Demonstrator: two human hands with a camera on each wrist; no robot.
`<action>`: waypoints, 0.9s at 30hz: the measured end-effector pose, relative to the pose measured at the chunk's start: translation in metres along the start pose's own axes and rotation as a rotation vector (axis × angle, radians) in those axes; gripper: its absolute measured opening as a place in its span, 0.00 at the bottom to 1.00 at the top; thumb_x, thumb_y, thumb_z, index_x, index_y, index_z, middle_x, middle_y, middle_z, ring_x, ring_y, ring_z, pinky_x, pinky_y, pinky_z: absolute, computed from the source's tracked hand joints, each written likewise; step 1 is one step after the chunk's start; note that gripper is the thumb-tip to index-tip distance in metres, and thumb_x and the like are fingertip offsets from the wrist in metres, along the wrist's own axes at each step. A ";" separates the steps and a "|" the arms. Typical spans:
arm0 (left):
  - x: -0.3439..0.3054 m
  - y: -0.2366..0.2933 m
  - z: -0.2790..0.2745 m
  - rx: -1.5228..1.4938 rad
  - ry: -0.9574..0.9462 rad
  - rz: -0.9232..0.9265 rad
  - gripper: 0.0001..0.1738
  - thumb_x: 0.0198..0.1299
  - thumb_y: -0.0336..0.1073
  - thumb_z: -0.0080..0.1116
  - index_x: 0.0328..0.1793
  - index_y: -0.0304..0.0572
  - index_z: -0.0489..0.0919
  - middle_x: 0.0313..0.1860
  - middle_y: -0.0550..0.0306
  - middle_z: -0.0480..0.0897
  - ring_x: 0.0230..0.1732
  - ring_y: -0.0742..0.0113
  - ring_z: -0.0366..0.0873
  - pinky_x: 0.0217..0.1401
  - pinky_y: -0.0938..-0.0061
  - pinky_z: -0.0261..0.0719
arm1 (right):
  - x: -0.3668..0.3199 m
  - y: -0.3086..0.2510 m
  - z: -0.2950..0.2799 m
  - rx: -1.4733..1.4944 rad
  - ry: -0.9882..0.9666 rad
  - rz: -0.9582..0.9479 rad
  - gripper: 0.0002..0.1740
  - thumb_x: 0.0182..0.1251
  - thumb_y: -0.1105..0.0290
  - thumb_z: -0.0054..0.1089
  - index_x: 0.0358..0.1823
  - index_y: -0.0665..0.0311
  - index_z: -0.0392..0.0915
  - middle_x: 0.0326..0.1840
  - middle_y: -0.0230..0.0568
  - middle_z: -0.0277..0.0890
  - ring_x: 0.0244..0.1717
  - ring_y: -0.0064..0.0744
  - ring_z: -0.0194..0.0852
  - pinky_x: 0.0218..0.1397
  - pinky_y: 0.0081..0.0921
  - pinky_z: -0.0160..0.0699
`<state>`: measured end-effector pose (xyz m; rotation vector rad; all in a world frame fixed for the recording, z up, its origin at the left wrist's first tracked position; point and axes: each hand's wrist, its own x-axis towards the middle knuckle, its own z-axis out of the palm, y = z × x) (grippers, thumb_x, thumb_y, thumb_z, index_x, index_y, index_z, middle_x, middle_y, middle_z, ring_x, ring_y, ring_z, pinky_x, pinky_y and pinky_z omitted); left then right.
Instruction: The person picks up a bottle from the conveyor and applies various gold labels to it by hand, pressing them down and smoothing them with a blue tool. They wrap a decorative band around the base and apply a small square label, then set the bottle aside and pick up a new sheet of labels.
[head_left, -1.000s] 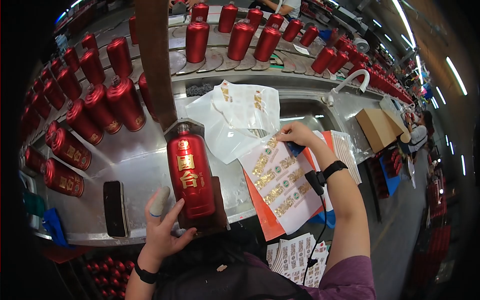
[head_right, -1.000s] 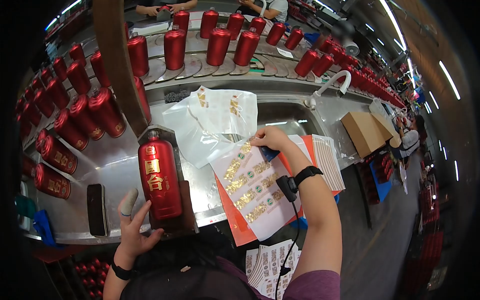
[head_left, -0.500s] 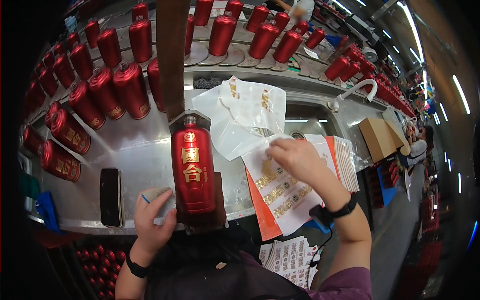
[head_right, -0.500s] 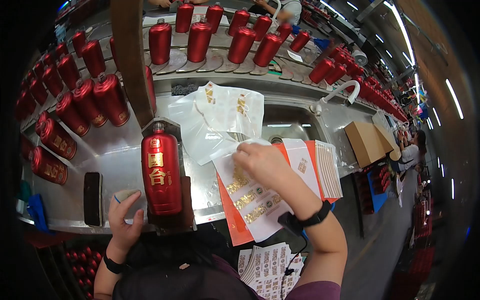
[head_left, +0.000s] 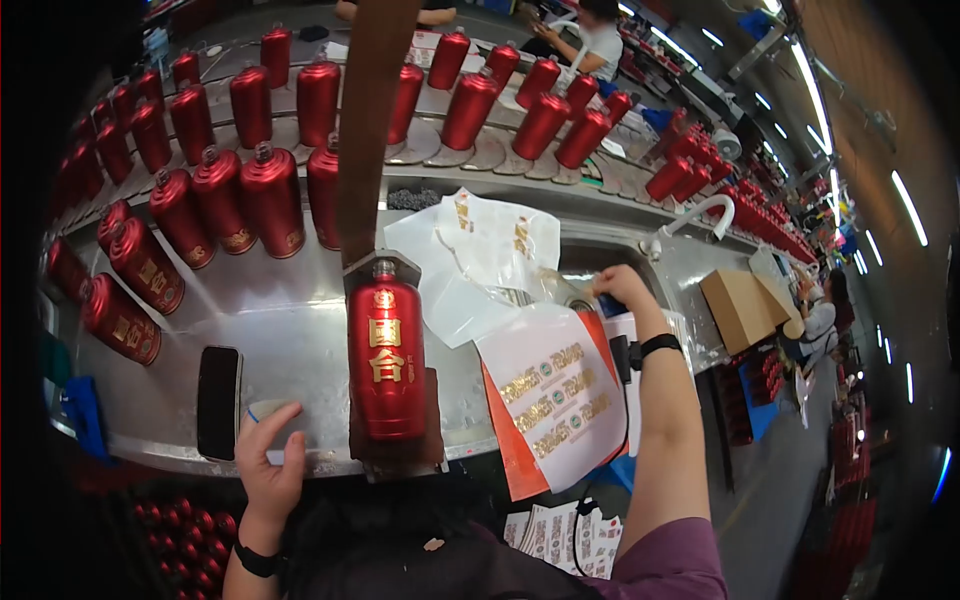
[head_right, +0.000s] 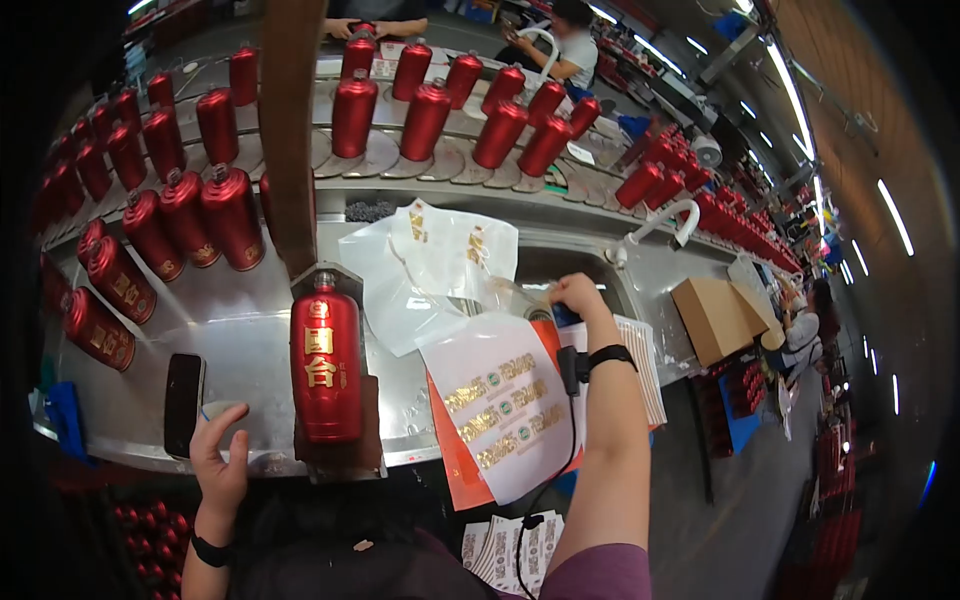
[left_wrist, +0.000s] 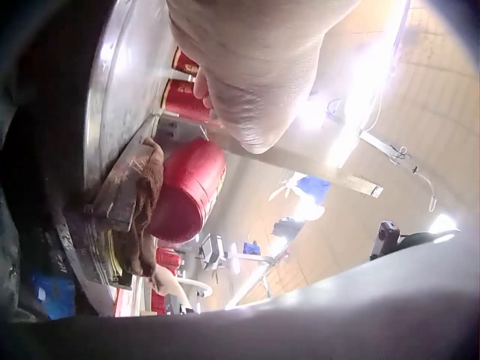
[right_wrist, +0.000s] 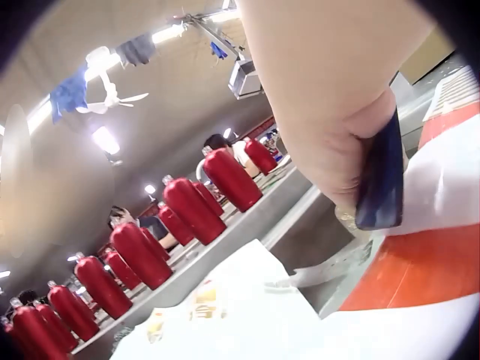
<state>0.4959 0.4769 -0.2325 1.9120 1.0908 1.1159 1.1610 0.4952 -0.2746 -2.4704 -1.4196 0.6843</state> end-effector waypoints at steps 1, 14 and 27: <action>-0.003 -0.003 -0.005 0.003 0.014 -0.025 0.16 0.59 0.27 0.59 0.54 0.33 0.83 0.49 0.44 0.83 0.52 0.51 0.80 0.59 0.65 0.75 | 0.007 0.007 0.008 -0.266 0.077 0.054 0.13 0.44 0.63 0.77 0.29 0.63 0.89 0.26 0.42 0.85 0.28 0.31 0.82 0.38 0.32 0.81; 0.045 0.013 -0.026 0.159 0.003 0.151 0.20 0.57 0.28 0.61 0.57 0.35 0.82 0.53 0.46 0.80 0.57 0.49 0.76 0.66 0.62 0.69 | -0.096 -0.179 -0.034 -0.096 0.392 -0.227 0.10 0.58 0.66 0.68 0.39 0.63 0.86 0.32 0.45 0.85 0.33 0.40 0.84 0.40 0.34 0.80; 0.095 0.073 0.044 -0.297 -0.356 0.311 0.30 0.48 0.44 0.80 0.59 0.48 0.84 0.59 0.55 0.81 0.66 0.52 0.68 0.67 0.61 0.67 | -0.286 -0.349 -0.012 0.370 0.107 -0.692 0.05 0.60 0.81 0.68 0.38 0.69 0.83 0.34 0.37 0.81 0.32 0.22 0.76 0.35 0.19 0.73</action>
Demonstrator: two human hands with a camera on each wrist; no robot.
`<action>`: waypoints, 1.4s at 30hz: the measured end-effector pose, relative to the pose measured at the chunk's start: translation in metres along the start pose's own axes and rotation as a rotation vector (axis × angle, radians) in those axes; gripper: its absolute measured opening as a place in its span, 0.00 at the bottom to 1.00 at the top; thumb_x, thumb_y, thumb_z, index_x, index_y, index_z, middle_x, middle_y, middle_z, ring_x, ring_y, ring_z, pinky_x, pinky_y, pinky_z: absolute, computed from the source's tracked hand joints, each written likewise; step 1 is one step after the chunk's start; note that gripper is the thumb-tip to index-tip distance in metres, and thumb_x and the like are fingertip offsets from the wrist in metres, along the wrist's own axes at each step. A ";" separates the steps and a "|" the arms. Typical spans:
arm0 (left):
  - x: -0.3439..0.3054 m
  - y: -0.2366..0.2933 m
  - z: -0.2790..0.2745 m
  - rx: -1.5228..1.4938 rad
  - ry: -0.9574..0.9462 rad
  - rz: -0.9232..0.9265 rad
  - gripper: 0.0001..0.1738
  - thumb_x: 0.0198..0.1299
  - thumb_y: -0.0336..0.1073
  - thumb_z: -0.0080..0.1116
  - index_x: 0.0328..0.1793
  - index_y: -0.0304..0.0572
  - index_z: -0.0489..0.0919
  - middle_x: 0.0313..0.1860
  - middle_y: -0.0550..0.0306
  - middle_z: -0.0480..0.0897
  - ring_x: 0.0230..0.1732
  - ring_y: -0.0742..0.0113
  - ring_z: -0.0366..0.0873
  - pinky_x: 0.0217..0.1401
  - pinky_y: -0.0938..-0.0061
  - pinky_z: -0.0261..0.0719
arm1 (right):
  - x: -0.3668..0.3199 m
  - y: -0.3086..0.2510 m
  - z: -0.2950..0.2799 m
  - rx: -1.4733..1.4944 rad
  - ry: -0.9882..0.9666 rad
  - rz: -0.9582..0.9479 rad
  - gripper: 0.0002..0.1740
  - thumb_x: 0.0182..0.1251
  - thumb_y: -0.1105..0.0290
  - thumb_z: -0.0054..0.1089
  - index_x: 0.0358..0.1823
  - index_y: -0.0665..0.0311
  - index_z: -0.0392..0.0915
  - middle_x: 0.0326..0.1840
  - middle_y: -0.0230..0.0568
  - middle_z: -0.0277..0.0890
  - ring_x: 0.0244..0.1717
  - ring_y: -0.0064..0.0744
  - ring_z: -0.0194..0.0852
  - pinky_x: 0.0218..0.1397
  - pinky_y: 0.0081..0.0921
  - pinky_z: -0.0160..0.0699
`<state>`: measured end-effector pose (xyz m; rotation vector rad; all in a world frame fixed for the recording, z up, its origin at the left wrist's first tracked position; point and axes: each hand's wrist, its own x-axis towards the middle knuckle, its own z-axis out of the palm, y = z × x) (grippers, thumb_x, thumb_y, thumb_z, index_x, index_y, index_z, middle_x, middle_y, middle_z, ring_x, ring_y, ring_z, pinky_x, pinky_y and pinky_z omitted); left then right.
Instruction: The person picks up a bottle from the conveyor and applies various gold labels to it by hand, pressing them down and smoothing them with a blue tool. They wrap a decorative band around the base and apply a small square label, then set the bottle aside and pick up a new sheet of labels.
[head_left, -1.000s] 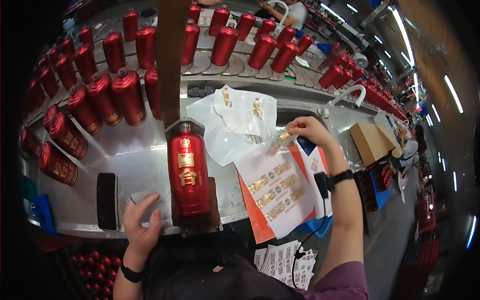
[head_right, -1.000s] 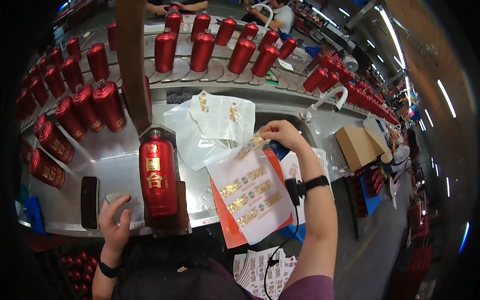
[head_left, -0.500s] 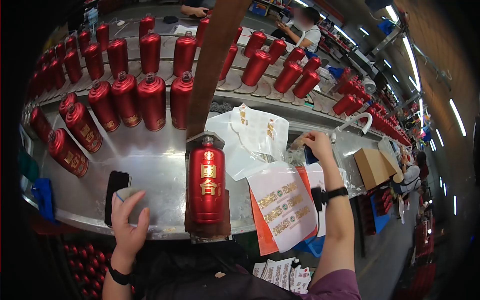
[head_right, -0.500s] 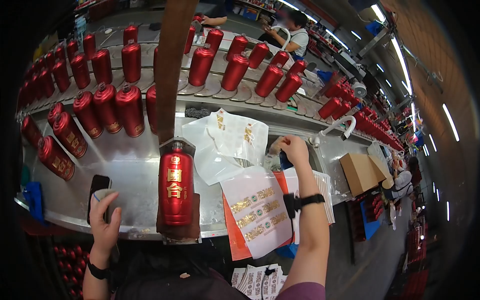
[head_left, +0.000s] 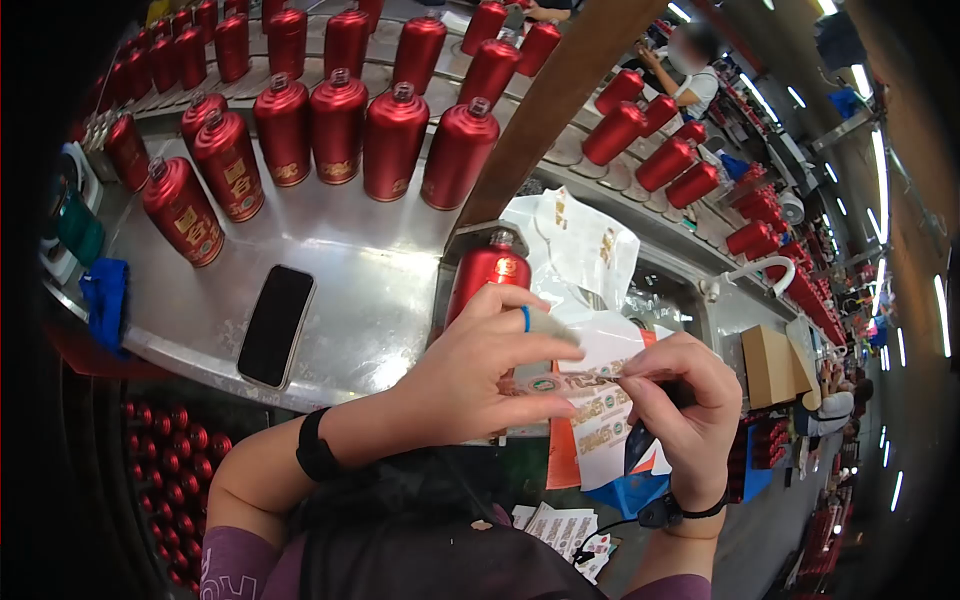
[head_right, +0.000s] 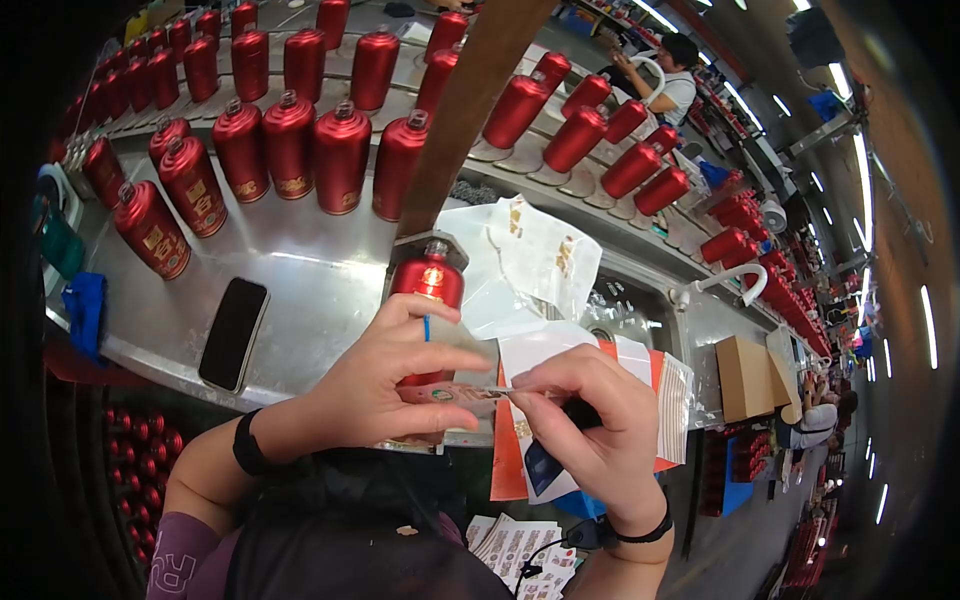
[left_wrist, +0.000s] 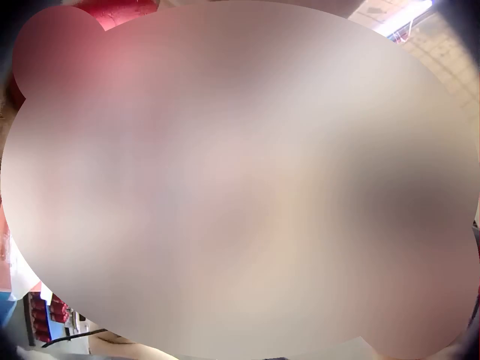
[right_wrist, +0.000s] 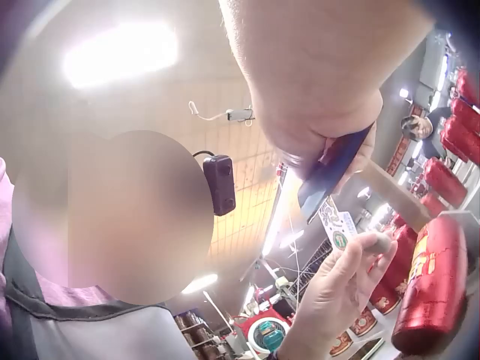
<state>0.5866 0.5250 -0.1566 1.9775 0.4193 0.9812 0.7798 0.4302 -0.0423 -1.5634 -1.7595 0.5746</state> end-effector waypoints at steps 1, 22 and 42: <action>-0.006 -0.002 -0.001 -0.011 -0.033 -0.017 0.24 0.48 0.42 0.80 0.52 0.48 0.87 0.54 0.57 0.84 0.64 0.54 0.70 0.64 0.62 0.70 | -0.005 0.000 0.004 0.109 0.046 0.072 0.05 0.60 0.81 0.68 0.37 0.69 0.82 0.34 0.37 0.81 0.32 0.22 0.76 0.36 0.19 0.73; -0.088 -0.046 -0.019 -0.148 0.207 -0.583 0.09 0.63 0.36 0.67 0.41 0.37 0.87 0.37 0.55 0.85 0.47 0.61 0.76 0.54 0.68 0.72 | -0.047 0.097 0.108 0.787 0.177 0.659 0.06 0.70 0.75 0.63 0.45 0.68 0.79 0.36 0.37 0.84 0.26 0.15 0.74 0.31 0.14 0.73; -0.087 -0.055 -0.019 -0.374 0.266 -0.758 0.12 0.67 0.37 0.65 0.45 0.34 0.88 0.39 0.56 0.88 0.43 0.72 0.75 0.51 0.74 0.72 | -0.039 0.100 0.118 0.853 0.195 0.669 0.03 0.72 0.74 0.61 0.42 0.65 0.77 0.34 0.40 0.84 0.19 0.15 0.72 0.17 0.13 0.68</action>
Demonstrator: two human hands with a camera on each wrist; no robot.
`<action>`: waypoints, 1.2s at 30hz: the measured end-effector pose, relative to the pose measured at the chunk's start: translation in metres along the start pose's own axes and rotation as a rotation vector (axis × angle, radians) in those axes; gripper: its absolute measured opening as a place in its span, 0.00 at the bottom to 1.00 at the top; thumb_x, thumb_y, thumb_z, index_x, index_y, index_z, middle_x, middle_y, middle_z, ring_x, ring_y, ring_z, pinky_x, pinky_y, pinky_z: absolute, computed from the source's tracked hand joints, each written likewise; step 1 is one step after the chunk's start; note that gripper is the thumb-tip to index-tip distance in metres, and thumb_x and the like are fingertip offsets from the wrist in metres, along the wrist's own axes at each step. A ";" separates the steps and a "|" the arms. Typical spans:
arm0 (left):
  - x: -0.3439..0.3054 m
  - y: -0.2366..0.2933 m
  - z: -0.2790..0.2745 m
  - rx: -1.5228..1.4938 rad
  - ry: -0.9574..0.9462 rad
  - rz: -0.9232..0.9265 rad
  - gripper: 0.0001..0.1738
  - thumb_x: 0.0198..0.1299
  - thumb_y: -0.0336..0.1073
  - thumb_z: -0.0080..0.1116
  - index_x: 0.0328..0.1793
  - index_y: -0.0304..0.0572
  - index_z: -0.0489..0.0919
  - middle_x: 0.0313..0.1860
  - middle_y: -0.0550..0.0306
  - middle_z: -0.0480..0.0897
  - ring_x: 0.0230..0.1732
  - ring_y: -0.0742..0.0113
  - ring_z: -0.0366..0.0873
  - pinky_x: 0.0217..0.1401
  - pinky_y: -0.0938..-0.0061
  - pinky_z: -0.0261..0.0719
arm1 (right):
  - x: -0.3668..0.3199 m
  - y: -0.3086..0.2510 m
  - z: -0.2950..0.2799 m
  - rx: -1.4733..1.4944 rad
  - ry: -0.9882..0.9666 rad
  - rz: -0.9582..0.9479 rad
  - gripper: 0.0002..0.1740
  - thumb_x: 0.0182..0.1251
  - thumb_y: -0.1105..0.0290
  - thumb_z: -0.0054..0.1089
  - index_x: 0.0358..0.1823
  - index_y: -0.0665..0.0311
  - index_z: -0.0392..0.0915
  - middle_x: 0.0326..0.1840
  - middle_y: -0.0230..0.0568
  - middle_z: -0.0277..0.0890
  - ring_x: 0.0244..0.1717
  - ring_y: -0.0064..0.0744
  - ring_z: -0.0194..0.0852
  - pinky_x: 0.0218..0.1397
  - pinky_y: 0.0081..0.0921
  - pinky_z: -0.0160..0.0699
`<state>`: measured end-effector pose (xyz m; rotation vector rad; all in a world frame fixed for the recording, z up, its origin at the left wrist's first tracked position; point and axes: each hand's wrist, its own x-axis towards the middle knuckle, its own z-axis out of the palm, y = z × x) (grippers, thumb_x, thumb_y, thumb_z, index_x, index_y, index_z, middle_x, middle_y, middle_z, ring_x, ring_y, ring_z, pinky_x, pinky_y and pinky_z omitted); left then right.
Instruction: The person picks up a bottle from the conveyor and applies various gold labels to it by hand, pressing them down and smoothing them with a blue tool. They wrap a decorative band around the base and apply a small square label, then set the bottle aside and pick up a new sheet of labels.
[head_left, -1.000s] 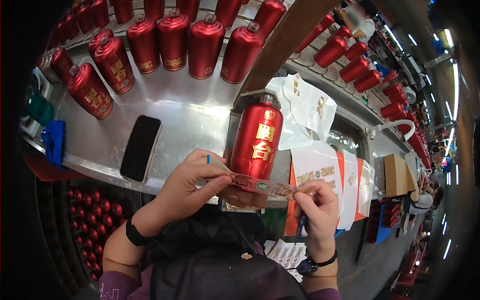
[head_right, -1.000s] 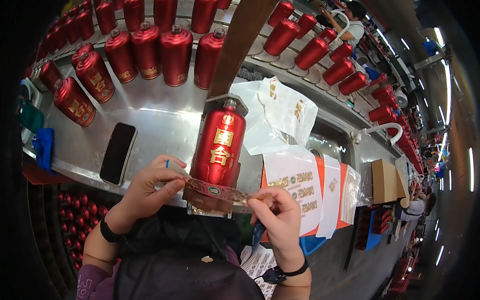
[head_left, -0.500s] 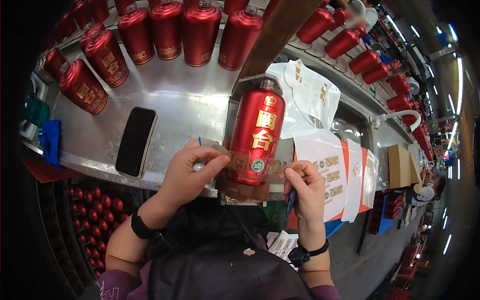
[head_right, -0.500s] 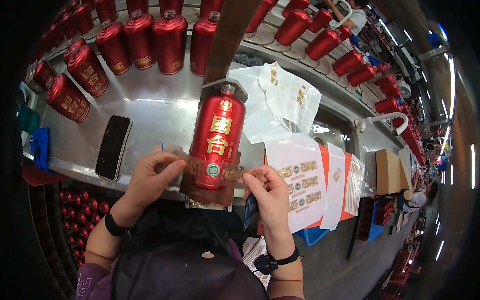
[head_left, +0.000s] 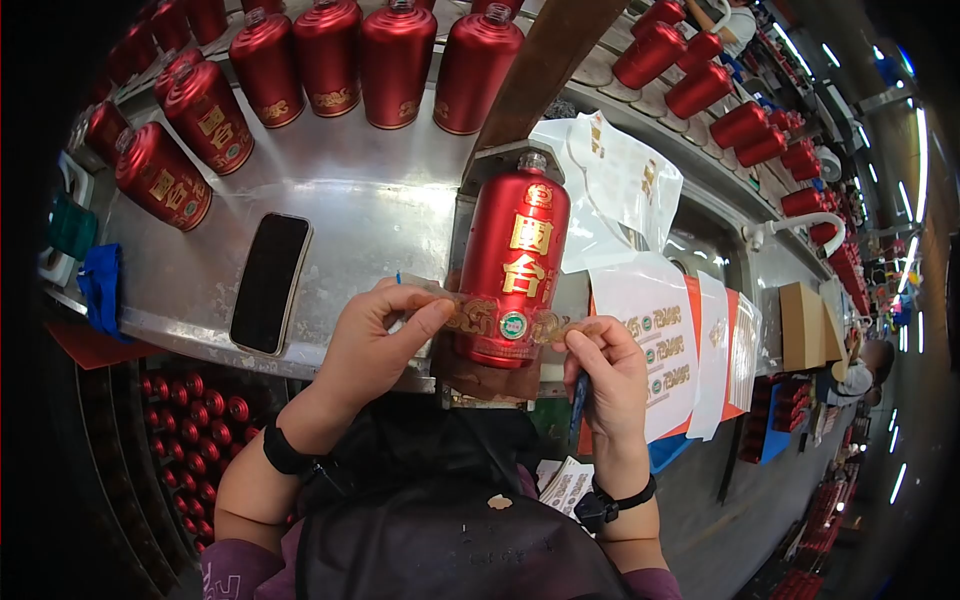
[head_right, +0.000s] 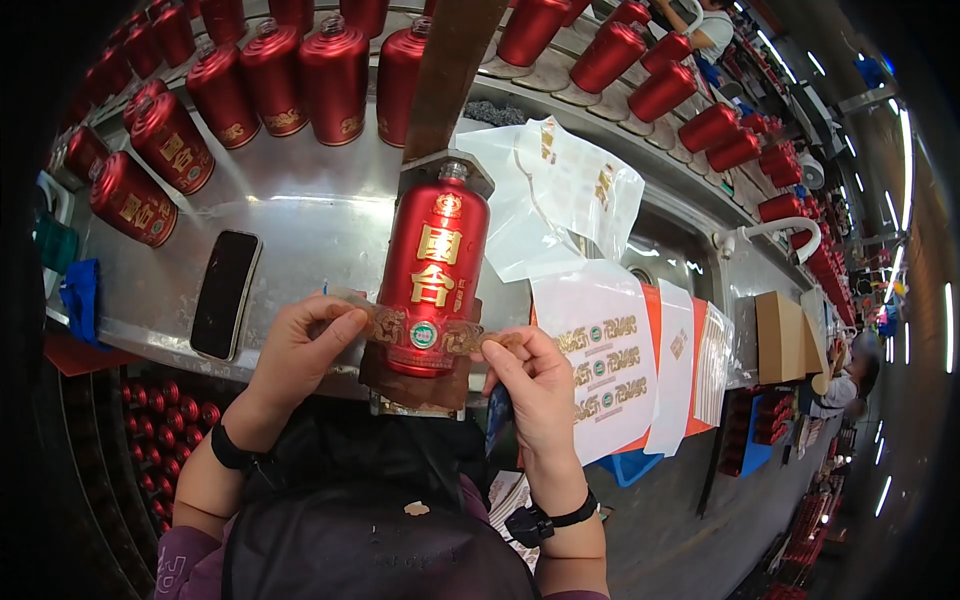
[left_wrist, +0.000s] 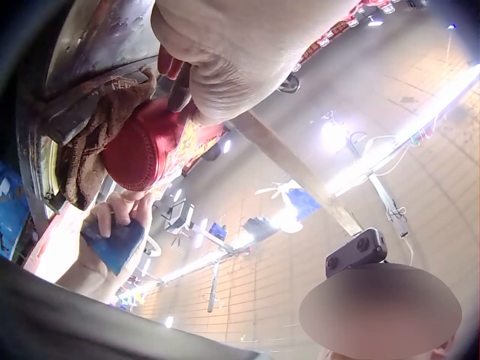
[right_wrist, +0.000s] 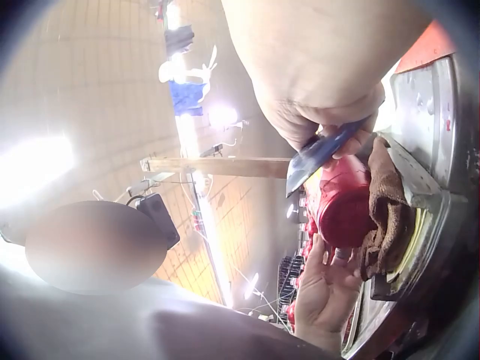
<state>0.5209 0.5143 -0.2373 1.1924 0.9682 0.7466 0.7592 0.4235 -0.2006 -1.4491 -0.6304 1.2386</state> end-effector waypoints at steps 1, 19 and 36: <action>0.000 0.000 0.000 -0.030 0.005 -0.007 0.12 0.67 0.37 0.65 0.45 0.34 0.88 0.40 0.56 0.88 0.44 0.72 0.75 0.52 0.74 0.73 | 0.001 0.000 0.001 0.001 0.001 0.000 0.03 0.72 0.74 0.61 0.42 0.65 0.77 0.34 0.40 0.84 0.19 0.15 0.72 0.17 0.13 0.68; 0.004 -0.009 -0.003 -0.107 -0.002 -0.081 0.12 0.72 0.36 0.59 0.50 0.33 0.86 0.43 0.58 0.84 0.45 0.74 0.78 0.53 0.78 0.73 | 0.007 0.009 -0.003 0.082 -0.058 0.054 0.06 0.72 0.73 0.62 0.46 0.66 0.79 0.37 0.41 0.86 0.27 0.16 0.75 0.31 0.13 0.73; 0.030 -0.026 0.012 -0.131 -0.168 -0.001 0.44 0.65 0.48 0.68 0.81 0.37 0.61 0.76 0.39 0.65 0.79 0.53 0.59 0.80 0.62 0.56 | 0.034 -0.010 0.019 -0.088 -0.245 0.050 0.46 0.61 0.73 0.75 0.78 0.67 0.58 0.64 0.43 0.74 0.31 0.08 0.66 0.38 0.09 0.69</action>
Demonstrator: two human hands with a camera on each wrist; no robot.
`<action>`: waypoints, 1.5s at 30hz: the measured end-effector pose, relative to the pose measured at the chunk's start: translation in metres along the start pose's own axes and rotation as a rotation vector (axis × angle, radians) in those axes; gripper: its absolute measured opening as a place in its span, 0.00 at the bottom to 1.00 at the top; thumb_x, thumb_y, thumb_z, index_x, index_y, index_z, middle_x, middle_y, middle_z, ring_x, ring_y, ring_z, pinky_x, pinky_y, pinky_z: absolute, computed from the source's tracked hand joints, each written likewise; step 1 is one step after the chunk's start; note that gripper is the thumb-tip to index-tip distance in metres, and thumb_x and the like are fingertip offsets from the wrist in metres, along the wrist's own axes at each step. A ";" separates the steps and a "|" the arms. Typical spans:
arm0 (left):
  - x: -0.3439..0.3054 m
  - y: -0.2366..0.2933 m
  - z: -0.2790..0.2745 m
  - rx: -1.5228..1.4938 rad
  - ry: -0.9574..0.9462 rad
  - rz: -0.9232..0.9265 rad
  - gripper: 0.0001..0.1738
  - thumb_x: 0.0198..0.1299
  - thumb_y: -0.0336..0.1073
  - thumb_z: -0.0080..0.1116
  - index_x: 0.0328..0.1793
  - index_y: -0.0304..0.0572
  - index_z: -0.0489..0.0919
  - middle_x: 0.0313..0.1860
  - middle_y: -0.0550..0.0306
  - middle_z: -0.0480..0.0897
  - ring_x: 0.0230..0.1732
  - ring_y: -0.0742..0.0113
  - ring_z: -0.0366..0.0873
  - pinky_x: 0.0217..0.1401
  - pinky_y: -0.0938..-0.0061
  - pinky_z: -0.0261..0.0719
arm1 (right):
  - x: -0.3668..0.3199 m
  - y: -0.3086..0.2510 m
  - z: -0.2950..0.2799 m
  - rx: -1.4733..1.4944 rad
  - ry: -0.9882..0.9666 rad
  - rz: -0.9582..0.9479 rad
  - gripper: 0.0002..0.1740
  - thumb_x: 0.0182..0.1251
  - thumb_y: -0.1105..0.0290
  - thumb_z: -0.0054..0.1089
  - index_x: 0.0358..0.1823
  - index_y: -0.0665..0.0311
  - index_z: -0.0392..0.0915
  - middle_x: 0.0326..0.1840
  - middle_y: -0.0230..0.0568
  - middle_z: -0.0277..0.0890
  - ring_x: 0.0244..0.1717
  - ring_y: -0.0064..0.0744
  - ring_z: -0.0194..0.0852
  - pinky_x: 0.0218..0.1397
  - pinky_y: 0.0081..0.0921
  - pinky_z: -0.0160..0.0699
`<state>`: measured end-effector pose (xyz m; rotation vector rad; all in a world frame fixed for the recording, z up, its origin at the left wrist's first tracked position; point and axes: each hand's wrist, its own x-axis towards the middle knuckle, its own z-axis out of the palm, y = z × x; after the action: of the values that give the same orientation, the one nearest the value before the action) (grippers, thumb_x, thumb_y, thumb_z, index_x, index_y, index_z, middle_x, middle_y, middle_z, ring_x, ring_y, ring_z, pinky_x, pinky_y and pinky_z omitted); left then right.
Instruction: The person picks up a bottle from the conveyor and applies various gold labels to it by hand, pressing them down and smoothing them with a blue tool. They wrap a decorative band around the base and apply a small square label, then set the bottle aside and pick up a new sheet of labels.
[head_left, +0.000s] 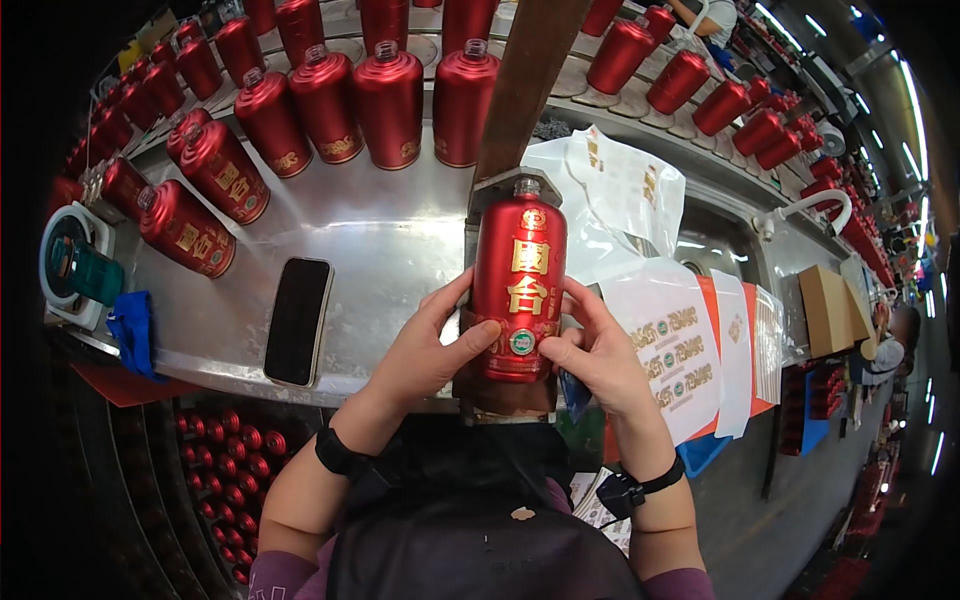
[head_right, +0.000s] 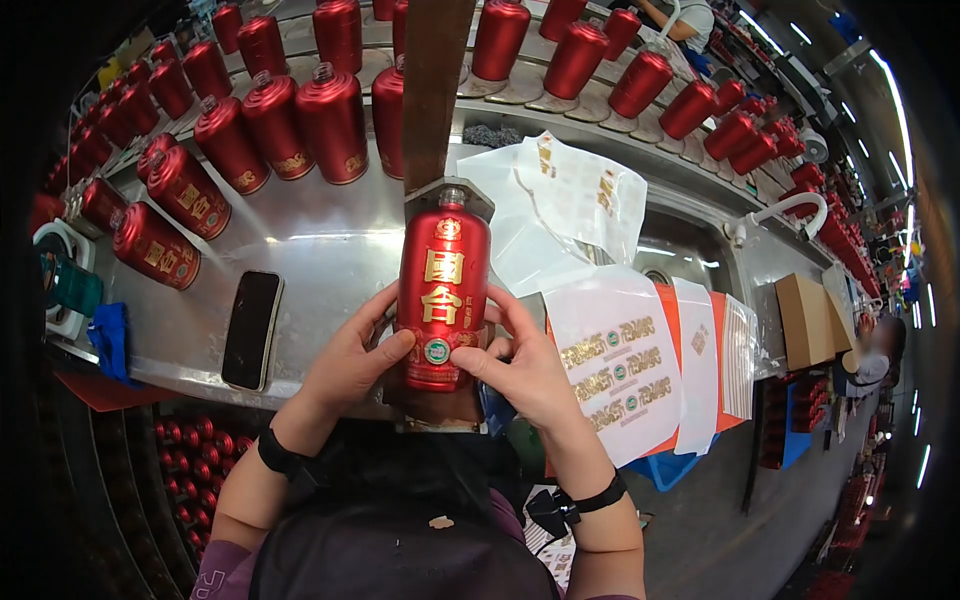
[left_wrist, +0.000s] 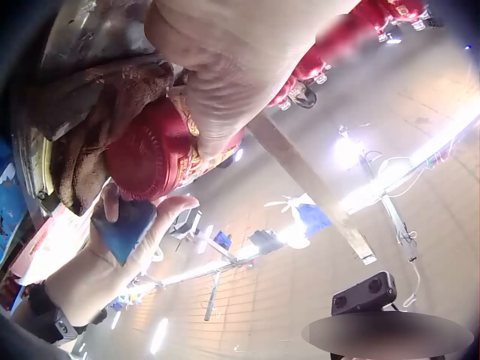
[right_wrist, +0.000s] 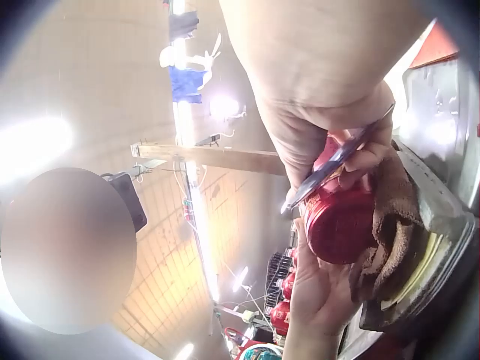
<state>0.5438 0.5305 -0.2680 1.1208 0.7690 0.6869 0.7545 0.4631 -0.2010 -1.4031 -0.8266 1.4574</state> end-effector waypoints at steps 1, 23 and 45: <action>-0.001 -0.001 0.001 -0.016 0.009 -0.006 0.44 0.65 0.48 0.68 0.81 0.37 0.62 0.75 0.39 0.65 0.78 0.53 0.60 0.80 0.62 0.55 | 0.001 0.001 0.002 -0.001 -0.003 0.003 0.46 0.61 0.73 0.75 0.78 0.67 0.58 0.64 0.43 0.74 0.31 0.08 0.66 0.38 0.09 0.69; -0.007 -0.002 0.001 -0.013 -0.074 0.015 0.54 0.57 0.46 0.74 0.83 0.36 0.55 0.78 0.40 0.63 0.81 0.52 0.56 0.82 0.61 0.51 | 0.001 -0.005 -0.003 -0.073 -0.102 0.043 0.64 0.48 0.74 0.84 0.83 0.62 0.47 0.67 0.42 0.70 0.31 0.10 0.65 0.37 0.12 0.69; -0.007 0.011 0.003 0.140 -0.099 0.021 0.58 0.56 0.53 0.74 0.85 0.40 0.52 0.77 0.38 0.62 0.81 0.47 0.53 0.82 0.56 0.49 | 0.006 -0.015 -0.001 -0.078 -0.152 0.088 0.63 0.51 0.72 0.82 0.83 0.65 0.45 0.76 0.47 0.61 0.46 0.16 0.74 0.46 0.15 0.74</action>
<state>0.5412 0.5266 -0.2557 1.2823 0.7300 0.5970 0.7587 0.4735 -0.1890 -1.4148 -0.9363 1.6305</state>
